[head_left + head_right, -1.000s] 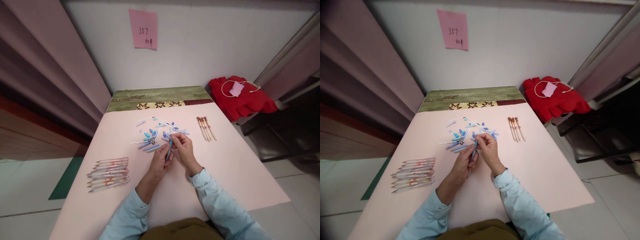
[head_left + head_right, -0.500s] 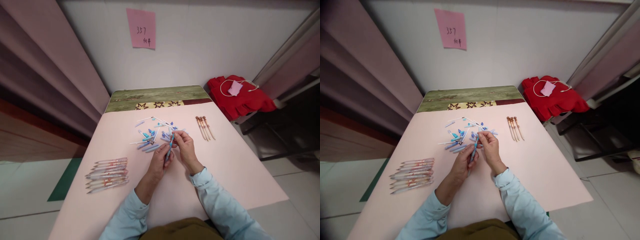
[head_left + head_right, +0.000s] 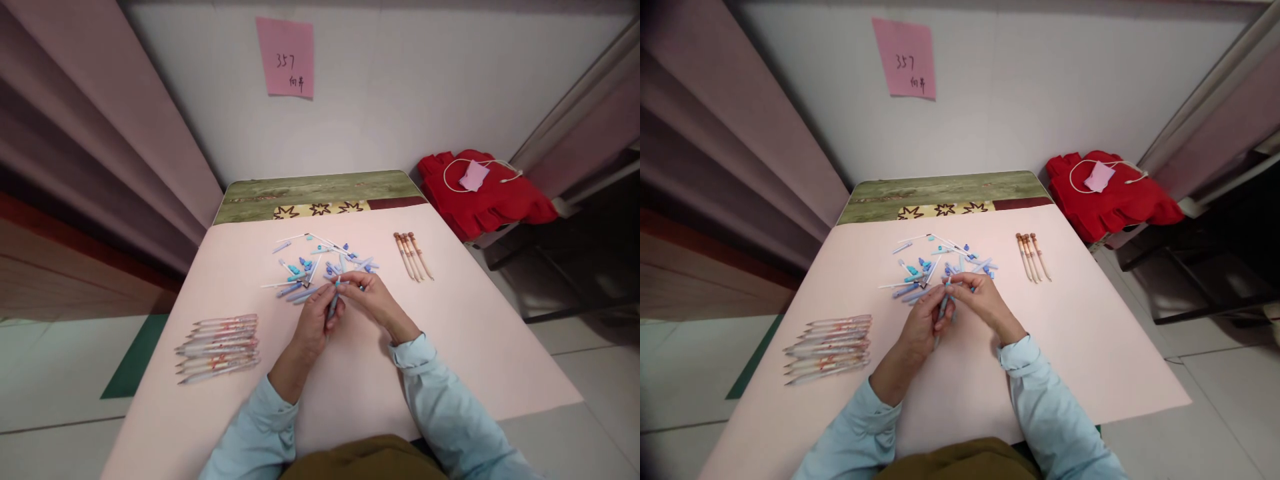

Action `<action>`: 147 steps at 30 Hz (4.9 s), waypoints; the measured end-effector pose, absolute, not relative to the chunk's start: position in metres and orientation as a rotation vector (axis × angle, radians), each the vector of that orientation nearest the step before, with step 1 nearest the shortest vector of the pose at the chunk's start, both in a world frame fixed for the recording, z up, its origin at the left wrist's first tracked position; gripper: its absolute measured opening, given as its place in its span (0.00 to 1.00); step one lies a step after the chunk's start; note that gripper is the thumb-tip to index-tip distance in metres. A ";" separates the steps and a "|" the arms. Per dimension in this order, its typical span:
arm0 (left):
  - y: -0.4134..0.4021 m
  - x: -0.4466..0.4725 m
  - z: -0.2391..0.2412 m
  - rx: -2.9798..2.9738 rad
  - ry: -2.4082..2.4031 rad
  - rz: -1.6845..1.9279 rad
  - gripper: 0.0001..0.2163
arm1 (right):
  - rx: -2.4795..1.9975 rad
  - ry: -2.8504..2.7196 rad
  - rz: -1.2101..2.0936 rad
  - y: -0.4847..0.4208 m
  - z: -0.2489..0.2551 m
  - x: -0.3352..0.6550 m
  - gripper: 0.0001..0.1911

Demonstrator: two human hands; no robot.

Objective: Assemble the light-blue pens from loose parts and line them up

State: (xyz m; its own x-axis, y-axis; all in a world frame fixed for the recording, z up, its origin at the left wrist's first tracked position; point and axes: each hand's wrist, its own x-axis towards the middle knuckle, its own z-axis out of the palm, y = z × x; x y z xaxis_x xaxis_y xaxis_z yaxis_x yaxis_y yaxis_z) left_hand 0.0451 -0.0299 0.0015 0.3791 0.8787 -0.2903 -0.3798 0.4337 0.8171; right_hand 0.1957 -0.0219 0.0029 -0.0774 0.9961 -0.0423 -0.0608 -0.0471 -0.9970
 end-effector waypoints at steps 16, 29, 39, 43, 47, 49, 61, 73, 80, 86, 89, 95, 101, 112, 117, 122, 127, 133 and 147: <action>-0.032 0.047 0.006 0.694 0.814 0.850 0.16 | -0.897 -0.596 1.624 -0.017 0.004 0.196 0.12; -0.032 0.048 0.007 0.713 0.829 0.834 0.16 | -1.021 -0.762 1.428 -0.019 0.007 0.186 0.16; -0.031 0.048 0.005 0.658 0.851 0.841 0.16 | -1.021 -0.765 1.540 -0.018 -0.005 0.188 0.17; -0.030 0.047 0.004 0.657 0.848 0.850 0.16 | -0.995 -0.885 1.543 -0.018 -0.007 0.188 0.15; -0.030 0.047 0.003 0.670 0.853 0.864 0.16 | -1.033 -0.942 1.504 -0.018 -0.009 0.188 0.14; -0.030 0.047 0.003 0.679 0.859 0.858 0.16 | -1.063 -0.944 1.490 -0.018 -0.009 0.188 0.14; -0.030 0.049 0.006 0.622 0.830 0.836 0.17 | -1.075 -0.895 1.436 -0.020 -0.004 0.183 0.14; -0.029 0.046 0.006 0.519 0.783 0.859 0.16 | -1.039 -0.612 1.527 -0.018 -0.002 0.186 0.18; -0.028 0.046 0.005 0.517 0.784 0.888 0.15 | -0.954 -0.540 1.686 -0.017 0.001 0.189 0.18; -0.021 0.041 0.005 0.508 0.768 0.952 0.13 | -0.928 -0.494 1.694 -0.016 -0.004 0.190 0.13; -0.020 0.040 0.005 0.521 0.744 0.953 0.13 | -0.978 -0.425 1.689 -0.016 -0.006 0.189 0.08; -0.017 0.039 0.000 0.472 0.728 1.006 0.11 | -0.991 -0.372 1.681 -0.019 -0.003 0.188 0.07; -0.013 0.033 -0.004 0.451 0.745 1.124 0.09 | -1.282 -0.784 1.465 -0.038 -0.005 0.204 0.11; -0.035 0.042 0.003 0.349 0.872 1.143 0.06 | -1.808 -2.261 0.145 -0.057 -0.017 0.188 0.10; -0.044 0.054 0.002 0.252 0.936 1.125 0.06 | -1.686 -2.173 0.080 -0.061 -0.019 0.199 0.09; -0.050 0.062 0.001 0.257 0.850 1.180 0.06 | -1.628 -1.850 0.321 -0.074 -0.006 0.208 0.12; -0.055 0.069 -0.005 0.312 0.818 1.230 0.09 | -1.545 -1.664 0.986 -0.091 0.000 0.195 0.17; -0.064 0.065 0.004 0.413 0.828 1.124 0.14 | -1.201 -1.050 1.595 -0.104 0.005 0.183 0.21; -0.068 0.049 -0.001 0.306 0.802 1.144 0.09 | -1.270 -0.924 1.741 -0.123 0.014 0.191 0.19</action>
State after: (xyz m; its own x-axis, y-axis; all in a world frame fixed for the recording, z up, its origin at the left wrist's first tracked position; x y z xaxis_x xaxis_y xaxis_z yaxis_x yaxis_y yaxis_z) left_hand 0.0491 -0.0676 -0.0013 0.1798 0.8952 -0.4079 -0.6887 0.4106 0.5976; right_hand 0.1909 -0.1226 0.0137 -0.2004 0.8938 -0.4011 -0.1683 -0.4347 -0.8847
